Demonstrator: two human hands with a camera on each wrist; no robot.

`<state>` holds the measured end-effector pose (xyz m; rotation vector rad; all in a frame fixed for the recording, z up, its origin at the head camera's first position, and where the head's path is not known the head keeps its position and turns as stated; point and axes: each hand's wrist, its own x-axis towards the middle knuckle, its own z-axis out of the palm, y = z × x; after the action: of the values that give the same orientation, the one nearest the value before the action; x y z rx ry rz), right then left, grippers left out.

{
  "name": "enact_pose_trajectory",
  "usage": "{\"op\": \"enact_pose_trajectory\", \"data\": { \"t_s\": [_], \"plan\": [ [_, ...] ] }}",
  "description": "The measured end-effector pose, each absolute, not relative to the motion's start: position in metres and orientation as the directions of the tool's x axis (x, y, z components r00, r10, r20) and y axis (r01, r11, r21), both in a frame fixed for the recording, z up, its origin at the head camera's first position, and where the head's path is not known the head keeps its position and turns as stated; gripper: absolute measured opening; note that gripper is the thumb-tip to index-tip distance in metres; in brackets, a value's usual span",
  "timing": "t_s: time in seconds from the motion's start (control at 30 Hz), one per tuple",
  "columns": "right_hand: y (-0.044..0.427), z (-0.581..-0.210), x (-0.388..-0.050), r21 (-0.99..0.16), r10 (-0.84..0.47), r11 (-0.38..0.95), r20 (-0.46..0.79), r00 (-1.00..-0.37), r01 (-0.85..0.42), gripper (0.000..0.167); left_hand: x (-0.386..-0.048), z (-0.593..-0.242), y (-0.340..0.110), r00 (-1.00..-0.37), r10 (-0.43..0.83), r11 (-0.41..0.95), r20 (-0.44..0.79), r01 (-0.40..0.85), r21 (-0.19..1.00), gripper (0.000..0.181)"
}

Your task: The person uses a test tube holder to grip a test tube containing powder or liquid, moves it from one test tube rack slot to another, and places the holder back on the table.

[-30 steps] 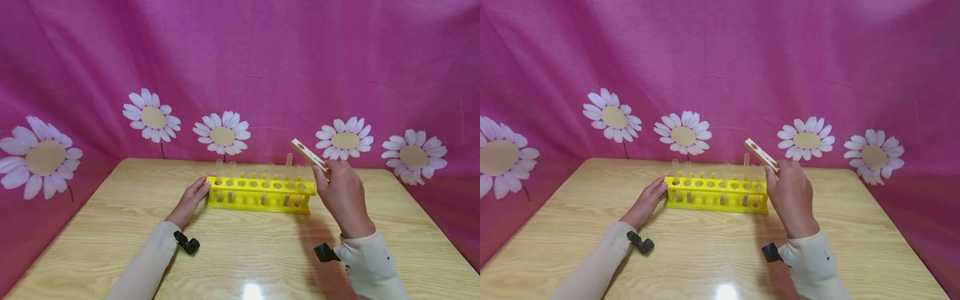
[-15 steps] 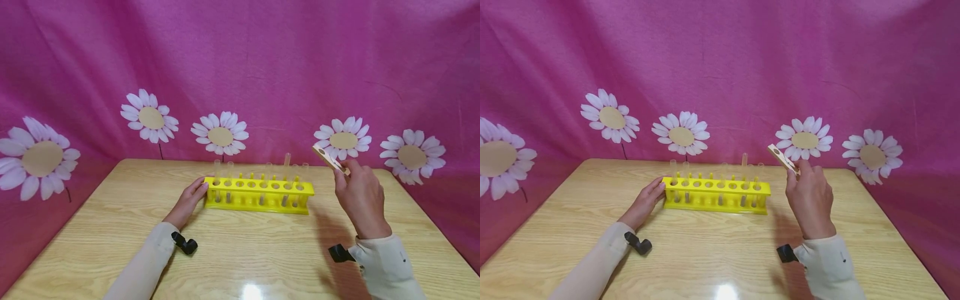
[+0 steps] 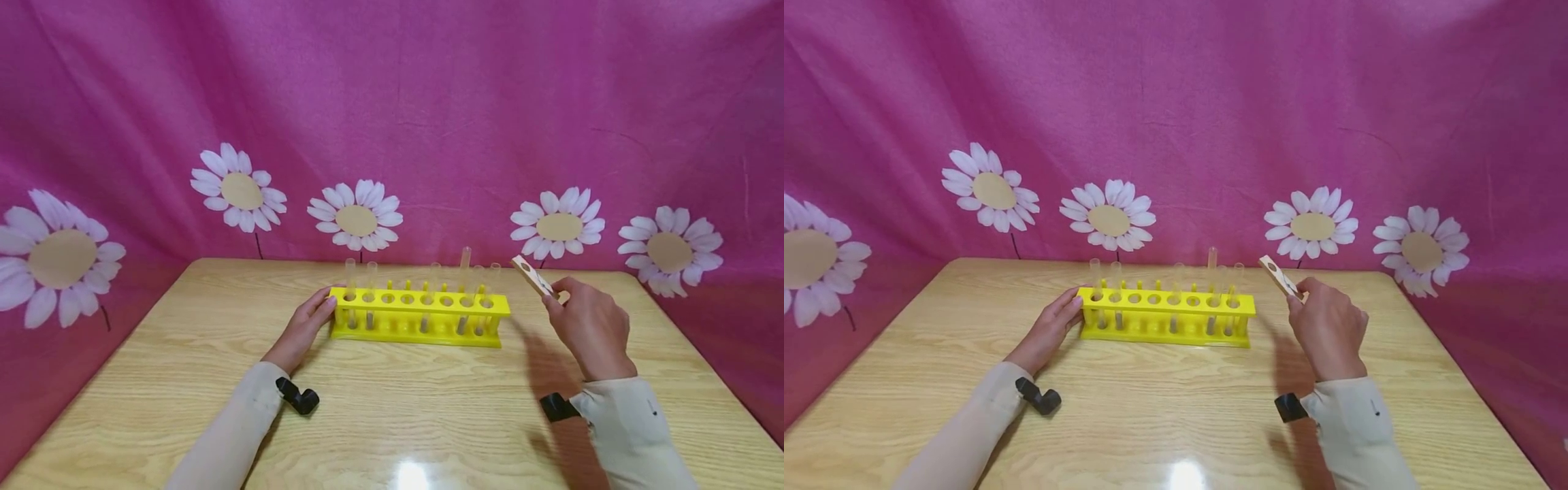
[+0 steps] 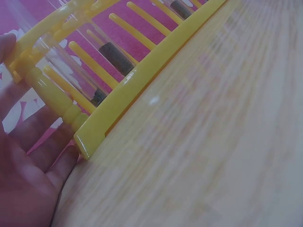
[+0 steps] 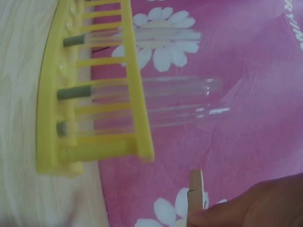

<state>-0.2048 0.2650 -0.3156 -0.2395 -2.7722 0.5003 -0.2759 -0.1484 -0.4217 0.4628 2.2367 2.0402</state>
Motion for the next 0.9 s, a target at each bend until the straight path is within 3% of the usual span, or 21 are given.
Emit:
{"op": "enact_pose_trajectory", "data": {
  "t_s": [0.33,0.7,0.9],
  "plan": [
    [0.280,-0.326,-0.210,-0.370,0.216,0.907,-0.004,-0.976,0.202,0.036,-0.278,-0.422,-0.148,-0.956,0.257,0.083,0.143,0.169,0.982,0.055],
    [0.293,-0.344,-0.216,-0.347,0.198,0.908,-0.141,-0.970,0.236,0.028,-0.258,-0.395,-0.143,-0.954,0.277,0.099,0.111,0.143,0.985,0.045],
    [0.296,-0.348,-0.216,-0.340,0.189,0.909,-0.177,-0.966,0.240,0.021,-0.265,-0.405,-0.145,-0.954,0.278,0.097,0.117,0.149,0.984,0.046]
  ]
}}
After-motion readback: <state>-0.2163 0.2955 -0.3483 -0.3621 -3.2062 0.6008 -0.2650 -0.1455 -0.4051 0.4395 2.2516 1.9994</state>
